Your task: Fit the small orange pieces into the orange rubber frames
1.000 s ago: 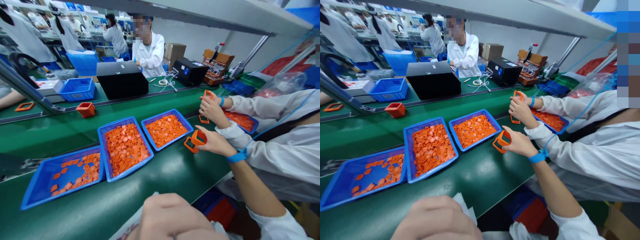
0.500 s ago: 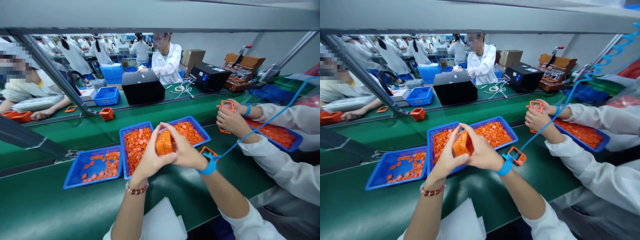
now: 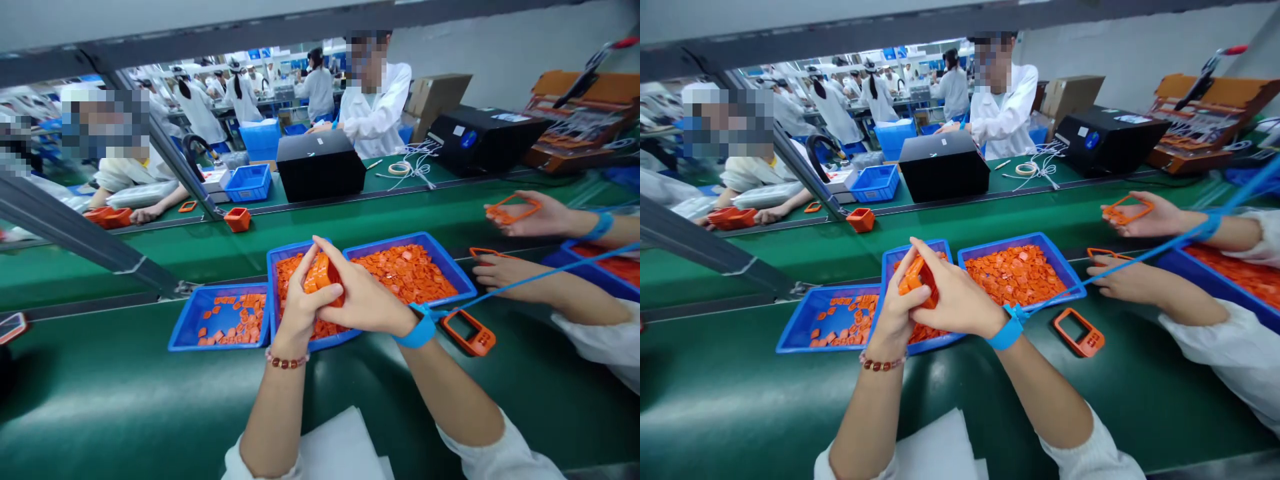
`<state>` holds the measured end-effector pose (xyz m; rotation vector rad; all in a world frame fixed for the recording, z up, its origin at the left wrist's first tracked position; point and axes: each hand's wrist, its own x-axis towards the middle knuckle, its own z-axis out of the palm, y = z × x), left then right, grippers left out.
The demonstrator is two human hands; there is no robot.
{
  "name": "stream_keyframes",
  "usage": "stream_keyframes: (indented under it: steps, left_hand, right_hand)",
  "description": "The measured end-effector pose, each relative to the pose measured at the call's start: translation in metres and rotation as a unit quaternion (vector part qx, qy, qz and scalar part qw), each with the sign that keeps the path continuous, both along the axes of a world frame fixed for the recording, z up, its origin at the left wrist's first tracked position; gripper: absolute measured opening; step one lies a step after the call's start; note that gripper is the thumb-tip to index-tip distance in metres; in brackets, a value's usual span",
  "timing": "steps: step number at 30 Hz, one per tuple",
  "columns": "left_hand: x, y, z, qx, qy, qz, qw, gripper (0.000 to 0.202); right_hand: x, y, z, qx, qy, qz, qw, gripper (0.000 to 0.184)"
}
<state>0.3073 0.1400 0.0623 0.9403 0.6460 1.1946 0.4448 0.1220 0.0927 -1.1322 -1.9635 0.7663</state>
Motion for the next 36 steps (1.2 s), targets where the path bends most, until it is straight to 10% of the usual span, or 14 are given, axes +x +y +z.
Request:
stream_keyframes:
  steps: [9, 17, 27, 36]
  left_hand:
    - [0.004, -0.003, 0.008, -0.022, 0.021, 0.055, 0.998, 0.082]
    - [0.01, -0.002, 0.003, 0.015, 0.062, 0.127, 0.99, 0.086]
    - [0.001, -0.005, 0.017, -0.064, -0.021, 0.052, 0.996, 0.087]
    - [-0.005, -0.008, 0.011, -0.05, -0.039, -0.05, 0.997, 0.087]
  right_hand:
    - [0.014, 0.01, -0.009, -0.031, 0.009, 0.114, 0.993, 0.123]
    - [0.018, 0.011, -0.015, 0.034, -0.092, 0.025, 0.995, 0.112]
    - [0.006, 0.013, -0.012, 0.16, -0.017, 0.111, 0.981, 0.083]
    - [0.002, 0.006, -0.004, 0.244, -0.013, 0.032, 0.969, 0.056]
